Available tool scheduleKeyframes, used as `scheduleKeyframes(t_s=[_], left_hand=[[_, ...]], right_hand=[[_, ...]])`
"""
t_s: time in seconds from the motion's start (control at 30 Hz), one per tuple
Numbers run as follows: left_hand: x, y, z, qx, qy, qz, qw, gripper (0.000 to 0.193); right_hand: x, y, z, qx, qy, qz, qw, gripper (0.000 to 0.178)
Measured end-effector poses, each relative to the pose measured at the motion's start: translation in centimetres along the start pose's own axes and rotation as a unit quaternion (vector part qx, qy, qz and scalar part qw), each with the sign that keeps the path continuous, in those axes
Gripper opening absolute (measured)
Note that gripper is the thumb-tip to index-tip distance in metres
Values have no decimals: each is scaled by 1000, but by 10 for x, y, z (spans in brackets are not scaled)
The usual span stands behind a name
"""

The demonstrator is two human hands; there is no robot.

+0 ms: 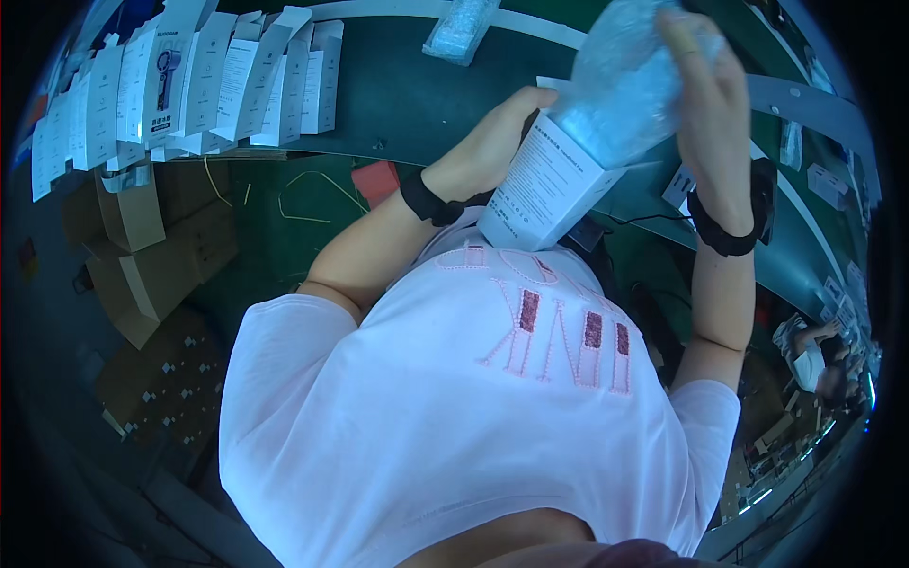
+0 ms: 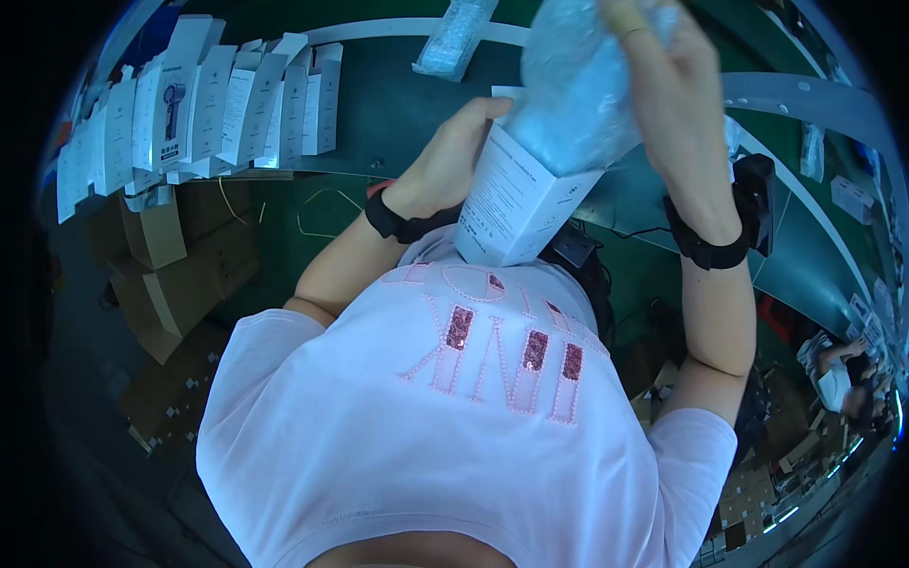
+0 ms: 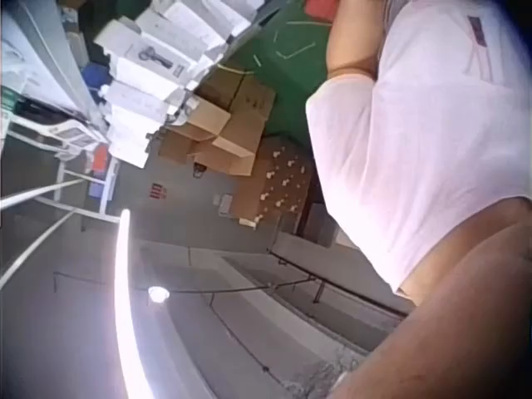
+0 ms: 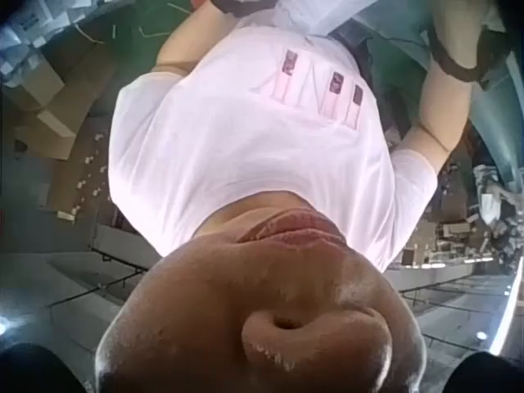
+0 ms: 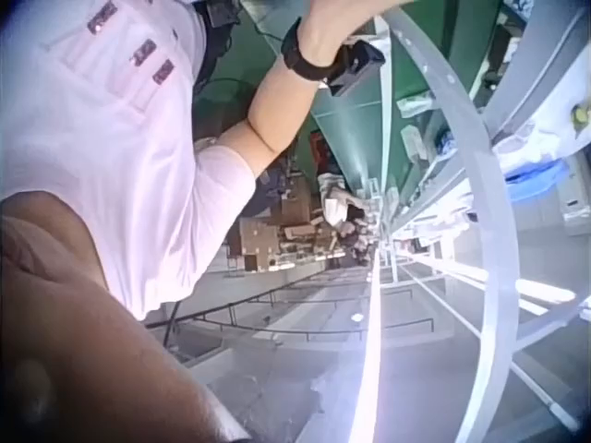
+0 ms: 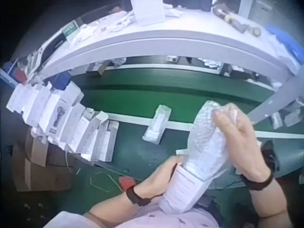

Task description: Packing electronic devices into bubble wrap and cardboard boxes on a production line.

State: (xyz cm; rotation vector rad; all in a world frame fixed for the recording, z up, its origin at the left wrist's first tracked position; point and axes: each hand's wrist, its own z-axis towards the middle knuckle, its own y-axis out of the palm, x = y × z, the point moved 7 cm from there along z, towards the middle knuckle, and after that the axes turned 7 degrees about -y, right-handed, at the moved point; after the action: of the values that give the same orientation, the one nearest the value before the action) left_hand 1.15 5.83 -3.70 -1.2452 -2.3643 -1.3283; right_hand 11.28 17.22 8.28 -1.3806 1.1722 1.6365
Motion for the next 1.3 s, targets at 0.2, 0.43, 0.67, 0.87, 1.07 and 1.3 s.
scheduleKeyframes(t_s=[0.2,0.43,0.67,0.87,1.07,1.3], left_hand=[[22,-5,-15,46,94,279,955,36],[18,-59,-46,224,273,429,831,38],[36,-106,-56,315,255,193,894,48],[30,-63,-26,201,218,297,908,62],[33,4,-23,69,189,228,952,67],[15,46,-27,-79,146,256,952,71]], right_hand=[[17,33,-45,-338,-124,-556,750,51],[75,-4,-35,-351,-70,-263,896,43],[246,-150,-70,-57,432,-524,732,49],[258,-140,-44,60,133,-334,931,29],[-14,-96,3,-24,-62,-105,992,23],[-41,-23,-32,-215,-49,-404,888,21]])
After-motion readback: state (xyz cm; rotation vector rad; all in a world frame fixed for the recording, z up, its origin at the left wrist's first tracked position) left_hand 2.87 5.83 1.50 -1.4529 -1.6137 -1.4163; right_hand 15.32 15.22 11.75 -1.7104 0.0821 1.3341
